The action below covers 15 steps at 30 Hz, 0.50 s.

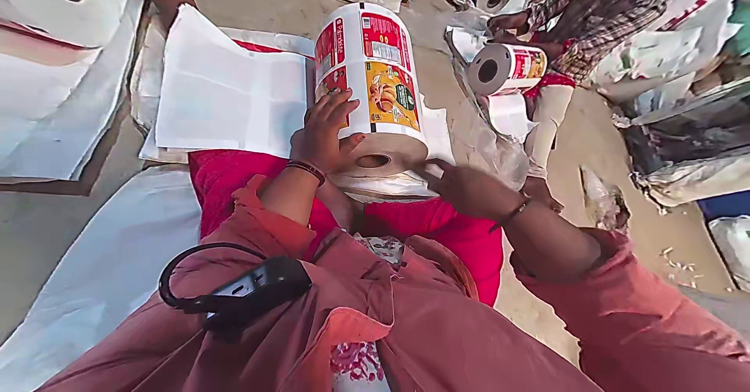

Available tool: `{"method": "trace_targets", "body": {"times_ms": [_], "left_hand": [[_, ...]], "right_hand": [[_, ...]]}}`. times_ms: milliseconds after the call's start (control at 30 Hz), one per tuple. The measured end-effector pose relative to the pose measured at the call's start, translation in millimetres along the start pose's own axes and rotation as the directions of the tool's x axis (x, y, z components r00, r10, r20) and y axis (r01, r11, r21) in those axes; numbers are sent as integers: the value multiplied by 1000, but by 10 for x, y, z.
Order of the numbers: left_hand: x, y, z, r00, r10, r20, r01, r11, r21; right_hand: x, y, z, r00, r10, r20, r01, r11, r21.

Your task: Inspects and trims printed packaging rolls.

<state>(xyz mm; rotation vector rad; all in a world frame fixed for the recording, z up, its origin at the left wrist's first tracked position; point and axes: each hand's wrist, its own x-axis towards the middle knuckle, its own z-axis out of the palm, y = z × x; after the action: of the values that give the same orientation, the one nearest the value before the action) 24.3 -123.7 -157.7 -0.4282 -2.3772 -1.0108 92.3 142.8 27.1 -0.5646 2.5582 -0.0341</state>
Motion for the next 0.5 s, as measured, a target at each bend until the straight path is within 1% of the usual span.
{"method": "trace_targets", "body": {"times_ms": [33, 67, 100, 133, 167, 200, 233, 267, 300, 367, 433, 500], "left_hand": [[-3, -7, -6, 1000, 0, 3, 0, 1000, 8], [-20, -11, -6, 1000, -2, 10, 2, 1000, 16], [-11, -13, -11, 1000, -3, 13, 3, 1000, 17], [10, -14, -17, 1000, -1, 15, 1, 1000, 12], [11, -5, -12, 1000, -2, 18, 2, 1000, 4], [4, -3, -4, 1000, 0, 15, 0, 1000, -3], [-2, -15, 0, 1000, 10, 8, -10, 1000, -7], [-4, -28, 11, 1000, 20, -3, -20, 1000, -6], [-3, -30, 18, 1000, 25, -11, -25, 1000, -4], [2, -7, 16, 999, 33, -15, -33, 999, 15], [-24, 92, 32, 998, 52, -24, -52, 998, 34], [46, 248, 32, 996, 85, -32, -84, 996, 38]], "right_hand": [[-58, 4, 167, 997, -15, 72, 13, 1000, 27], [-105, -9, 345, 993, 3, 120, -12, 998, 68], [-127, 9, 481, 994, 35, 108, -48, 991, 121], [-127, 68, 581, 997, 72, 11, -73, 974, 213], [-115, 149, 663, 987, 108, -119, -61, 938, 341], [-81, 209, 712, 959, 149, -240, -14, 873, 488], [-31, 227, 740, 926, 187, -327, 55, 792, 608], [24, 229, 756, 896, 218, -388, 116, 727, 676], [78, 229, 780, 873, 235, -427, 165, 682, 713], [186, 243, 848, 842, 241, -482, 229, 649, 725], [281, 337, 906, 808, 277, -520, 245, 644, 725], [424, 508, 866, 754, 349, -556, 272, 604, 749]]}}
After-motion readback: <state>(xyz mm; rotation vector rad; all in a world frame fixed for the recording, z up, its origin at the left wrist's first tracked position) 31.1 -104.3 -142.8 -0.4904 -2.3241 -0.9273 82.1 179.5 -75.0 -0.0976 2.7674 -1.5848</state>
